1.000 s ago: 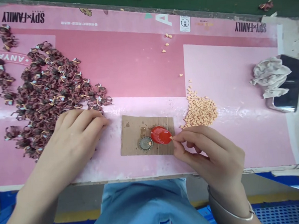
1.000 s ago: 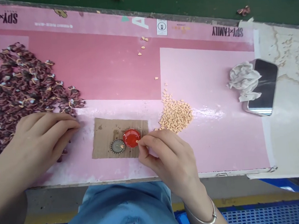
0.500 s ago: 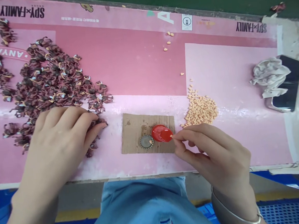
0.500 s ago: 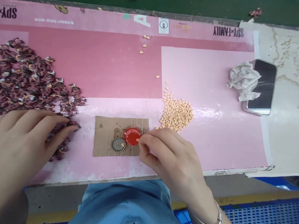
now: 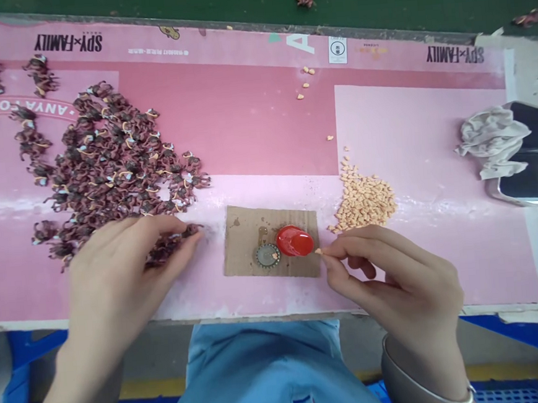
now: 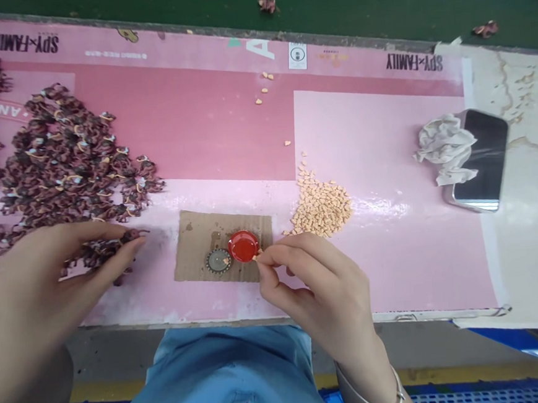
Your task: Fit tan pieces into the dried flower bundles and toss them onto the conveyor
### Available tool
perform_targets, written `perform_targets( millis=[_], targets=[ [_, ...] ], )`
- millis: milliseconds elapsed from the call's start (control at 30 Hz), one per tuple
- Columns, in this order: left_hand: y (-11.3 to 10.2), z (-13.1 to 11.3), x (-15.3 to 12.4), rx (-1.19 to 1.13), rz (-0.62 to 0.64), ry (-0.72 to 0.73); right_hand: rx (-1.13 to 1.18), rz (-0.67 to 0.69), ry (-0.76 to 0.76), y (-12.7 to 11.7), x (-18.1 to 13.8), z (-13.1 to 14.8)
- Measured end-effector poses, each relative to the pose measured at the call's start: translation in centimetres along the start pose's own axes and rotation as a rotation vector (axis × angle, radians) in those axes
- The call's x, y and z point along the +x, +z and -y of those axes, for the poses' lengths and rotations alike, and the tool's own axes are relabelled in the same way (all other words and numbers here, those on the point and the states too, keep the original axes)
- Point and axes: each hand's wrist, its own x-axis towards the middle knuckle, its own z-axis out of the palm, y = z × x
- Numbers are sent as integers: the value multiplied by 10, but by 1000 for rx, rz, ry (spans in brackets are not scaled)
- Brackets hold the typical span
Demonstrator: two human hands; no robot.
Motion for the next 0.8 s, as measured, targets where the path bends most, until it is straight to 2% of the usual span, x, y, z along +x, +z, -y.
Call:
perform_targets(
  millis=[67,167,367,467,600,700,800],
  targets=[
    [1,-11,-5,-328,29,-48,74,-18,6,1,0,5],
    [7,-30,-9,-802,204,-52,211,-44,-20,6,0,13],
    [21,-55,-20,-1391,463,-367,272,-110,-100,16,1,24],
    [24,-61,-21,-1558,495,-475,275,-115,-113,18,-1,25],
    [22,-66,-15,-1643,531,-546,264,-95,-112,20,-2,25],
    [20,-68,-12,-1728,572,-584,181,-92,-146,18,-2,25],
    [22,-69,-13,-1726,543,-633,85,-45,-194,13,-6,25]
  ],
)
